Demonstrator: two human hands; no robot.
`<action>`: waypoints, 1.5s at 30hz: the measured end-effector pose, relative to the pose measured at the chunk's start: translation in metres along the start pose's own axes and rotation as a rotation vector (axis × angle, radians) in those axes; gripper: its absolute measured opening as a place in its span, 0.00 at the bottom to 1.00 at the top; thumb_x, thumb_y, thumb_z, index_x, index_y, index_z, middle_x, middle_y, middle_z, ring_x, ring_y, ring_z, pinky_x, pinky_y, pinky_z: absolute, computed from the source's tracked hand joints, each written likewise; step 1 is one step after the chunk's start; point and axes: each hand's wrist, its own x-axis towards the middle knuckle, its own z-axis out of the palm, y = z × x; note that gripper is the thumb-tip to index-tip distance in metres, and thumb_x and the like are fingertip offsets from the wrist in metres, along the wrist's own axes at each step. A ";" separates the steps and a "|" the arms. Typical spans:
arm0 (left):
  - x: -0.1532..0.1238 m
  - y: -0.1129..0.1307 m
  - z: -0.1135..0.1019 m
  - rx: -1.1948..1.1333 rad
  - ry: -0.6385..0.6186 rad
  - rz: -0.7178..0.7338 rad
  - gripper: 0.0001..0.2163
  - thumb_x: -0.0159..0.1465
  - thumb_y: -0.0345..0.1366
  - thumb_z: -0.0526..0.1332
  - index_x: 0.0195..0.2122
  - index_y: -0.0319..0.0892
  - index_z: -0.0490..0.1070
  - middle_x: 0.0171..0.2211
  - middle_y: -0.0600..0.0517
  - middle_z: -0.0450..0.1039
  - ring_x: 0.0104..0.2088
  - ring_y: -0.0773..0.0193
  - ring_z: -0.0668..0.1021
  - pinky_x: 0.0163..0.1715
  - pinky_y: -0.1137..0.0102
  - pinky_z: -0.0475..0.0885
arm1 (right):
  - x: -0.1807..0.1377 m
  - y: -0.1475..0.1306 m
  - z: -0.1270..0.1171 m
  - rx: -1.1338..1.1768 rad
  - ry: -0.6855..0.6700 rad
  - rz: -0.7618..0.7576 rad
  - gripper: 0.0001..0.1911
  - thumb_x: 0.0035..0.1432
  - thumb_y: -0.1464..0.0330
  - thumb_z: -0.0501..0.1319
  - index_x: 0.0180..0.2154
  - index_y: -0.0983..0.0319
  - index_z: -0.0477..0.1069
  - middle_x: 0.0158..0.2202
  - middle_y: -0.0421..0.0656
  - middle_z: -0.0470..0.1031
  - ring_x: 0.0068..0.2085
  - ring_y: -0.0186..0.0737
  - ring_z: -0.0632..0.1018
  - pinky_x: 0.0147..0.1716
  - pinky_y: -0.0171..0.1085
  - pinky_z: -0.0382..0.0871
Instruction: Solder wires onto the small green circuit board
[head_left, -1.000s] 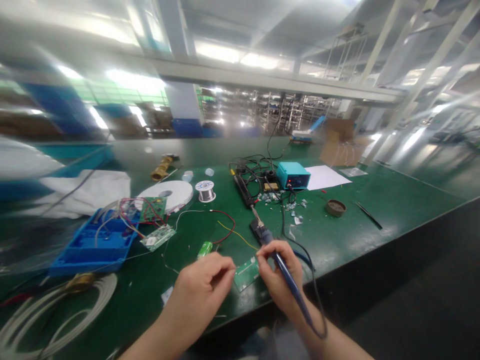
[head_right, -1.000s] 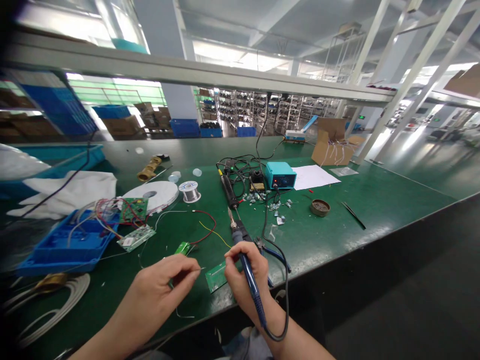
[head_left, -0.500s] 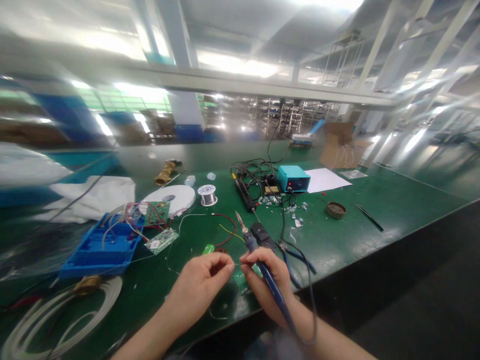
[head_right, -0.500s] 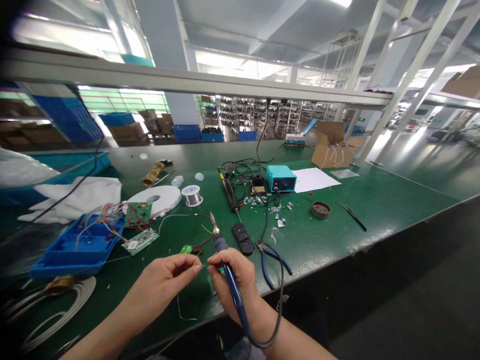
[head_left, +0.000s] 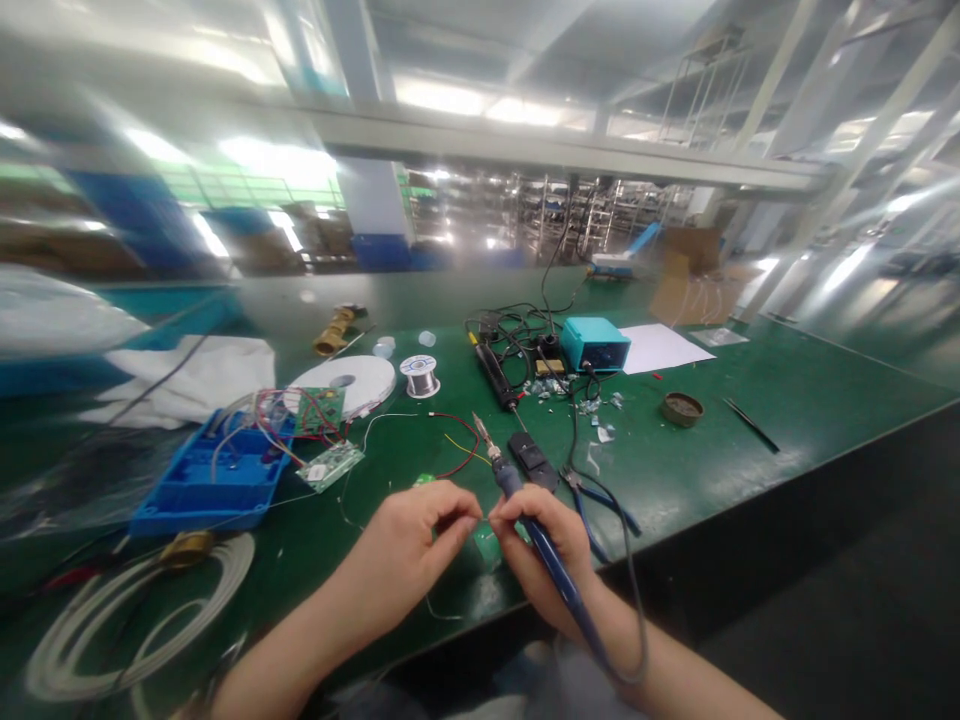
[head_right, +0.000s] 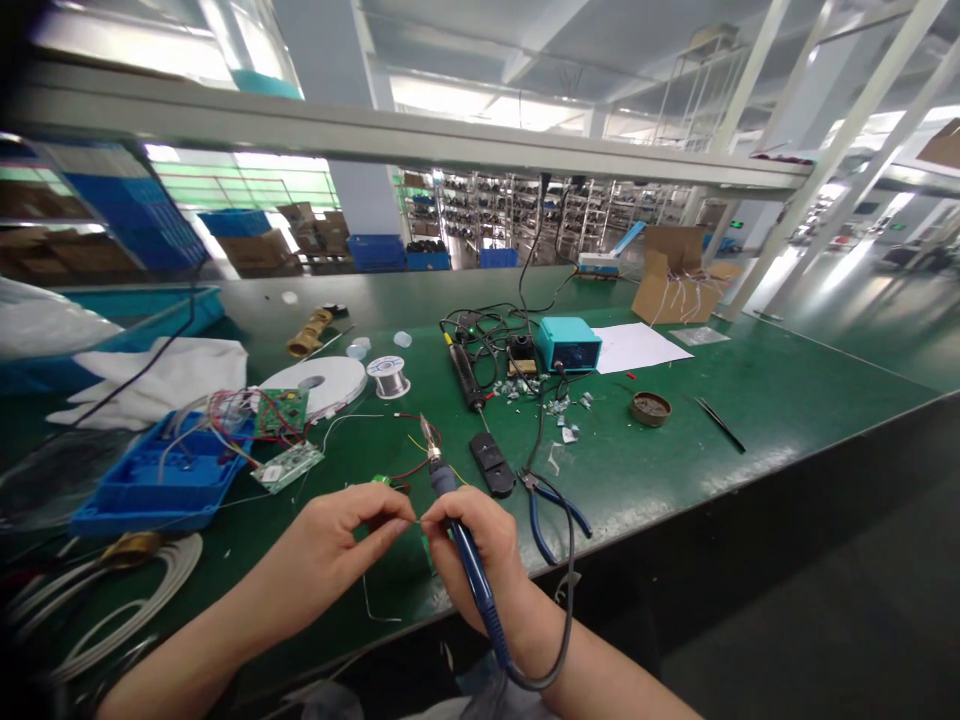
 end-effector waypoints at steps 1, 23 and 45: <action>0.002 -0.003 0.000 0.052 0.000 0.036 0.07 0.65 0.33 0.53 0.34 0.43 0.70 0.32 0.54 0.70 0.34 0.65 0.71 0.35 0.70 0.63 | -0.001 0.000 -0.002 -0.015 0.000 -0.003 0.10 0.53 0.79 0.58 0.33 0.58 0.68 0.32 0.39 0.72 0.34 0.35 0.74 0.36 0.34 0.68; -0.035 -0.058 0.024 0.290 -0.046 0.180 0.08 0.67 0.31 0.51 0.46 0.42 0.64 0.41 0.48 0.67 0.40 0.62 0.71 0.42 0.67 0.67 | -0.046 0.006 -0.051 -0.088 -0.089 0.039 0.15 0.54 0.81 0.59 0.38 0.56 0.66 0.36 0.40 0.73 0.36 0.38 0.75 0.35 0.38 0.69; -0.007 -0.056 0.042 0.015 0.033 -0.099 0.05 0.61 0.30 0.56 0.30 0.43 0.70 0.28 0.56 0.69 0.30 0.68 0.71 0.33 0.73 0.63 | -0.065 -0.007 -0.065 -0.219 -0.190 0.009 0.20 0.56 0.74 0.55 0.51 0.59 0.65 0.30 0.37 0.77 0.32 0.34 0.77 0.37 0.33 0.72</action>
